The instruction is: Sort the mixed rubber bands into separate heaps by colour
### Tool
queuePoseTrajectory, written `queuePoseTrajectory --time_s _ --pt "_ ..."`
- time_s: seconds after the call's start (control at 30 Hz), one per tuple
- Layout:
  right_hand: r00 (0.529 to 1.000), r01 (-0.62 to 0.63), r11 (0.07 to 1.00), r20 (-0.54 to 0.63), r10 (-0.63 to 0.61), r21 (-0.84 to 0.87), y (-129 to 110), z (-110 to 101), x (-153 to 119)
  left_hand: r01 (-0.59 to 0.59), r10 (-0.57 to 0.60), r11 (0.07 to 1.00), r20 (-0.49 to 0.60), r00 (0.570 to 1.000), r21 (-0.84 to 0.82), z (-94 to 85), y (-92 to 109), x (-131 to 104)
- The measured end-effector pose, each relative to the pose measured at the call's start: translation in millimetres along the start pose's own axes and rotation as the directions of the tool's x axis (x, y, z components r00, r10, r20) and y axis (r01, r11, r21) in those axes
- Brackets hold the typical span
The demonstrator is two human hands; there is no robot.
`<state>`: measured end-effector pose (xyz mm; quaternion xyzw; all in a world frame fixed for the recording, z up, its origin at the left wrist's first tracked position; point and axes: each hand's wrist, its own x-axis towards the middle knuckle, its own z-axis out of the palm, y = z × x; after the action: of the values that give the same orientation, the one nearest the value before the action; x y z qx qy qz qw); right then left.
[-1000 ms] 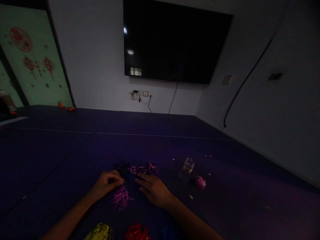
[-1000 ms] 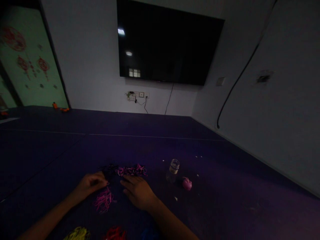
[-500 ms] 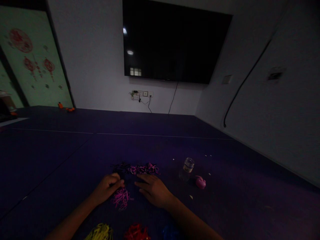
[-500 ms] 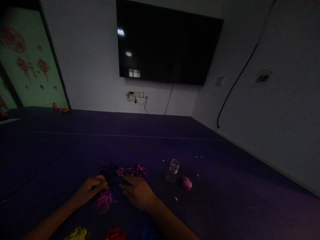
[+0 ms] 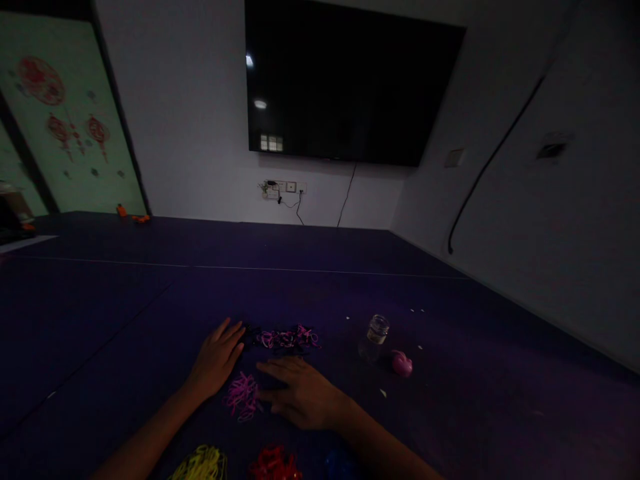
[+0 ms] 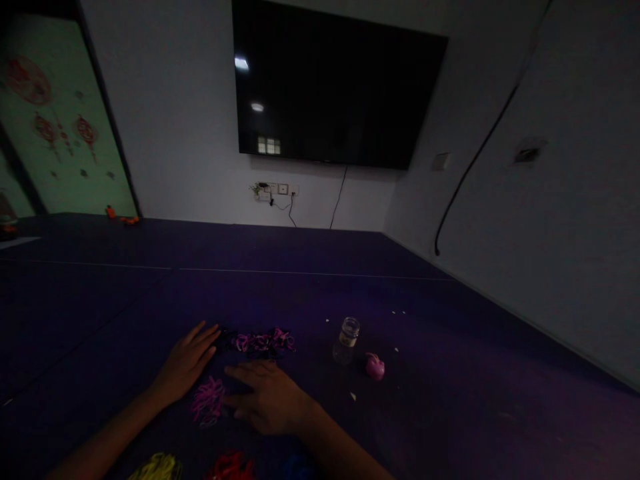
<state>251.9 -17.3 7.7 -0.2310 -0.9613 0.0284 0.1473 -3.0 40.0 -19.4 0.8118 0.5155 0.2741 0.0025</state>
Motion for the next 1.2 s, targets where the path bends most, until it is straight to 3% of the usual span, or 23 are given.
queuePoseTrajectory --time_s 0.13,0.37,0.57,0.7,0.83,1.07,1.2 --pt "0.998 -0.052 0.998 -0.036 0.053 0.019 4.2 3.0 -2.0 0.019 -0.023 0.999 0.088 0.996 0.037 5.9 -2.6 -0.6" --pt "0.994 -0.093 0.995 -0.063 0.095 0.026 7.2 4.4 -3.9 0.007 -0.007 1.000 -0.034 0.999 -0.003 2.6 -5.2 1.8" --pt "0.988 -0.128 0.991 -0.081 0.131 0.049 7.9 7.0 -3.5 -0.023 0.014 0.997 0.129 0.992 0.070 5.1 -2.9 0.1" --pt "0.985 -0.148 0.987 -0.083 0.152 0.056 8.1 7.8 -3.6 0.011 -0.021 0.998 0.155 0.988 0.065 5.6 -1.7 0.1" --pt "0.982 -0.167 0.984 -0.079 0.171 0.054 7.1 6.5 -3.7 0.058 -0.059 0.998 0.115 0.992 0.015 3.7 -2.4 1.3" --pt "0.981 -0.173 0.982 -0.080 0.179 0.075 6.3 4.8 -3.4 0.019 -0.029 0.992 -0.078 0.997 -0.122 1.8 -5.4 2.1" --pt "0.975 -0.186 0.979 -0.104 0.195 0.088 6.9 6.3 -4.0 0.049 -0.081 0.974 -0.141 0.987 -0.220 0.1 -7.9 3.8"
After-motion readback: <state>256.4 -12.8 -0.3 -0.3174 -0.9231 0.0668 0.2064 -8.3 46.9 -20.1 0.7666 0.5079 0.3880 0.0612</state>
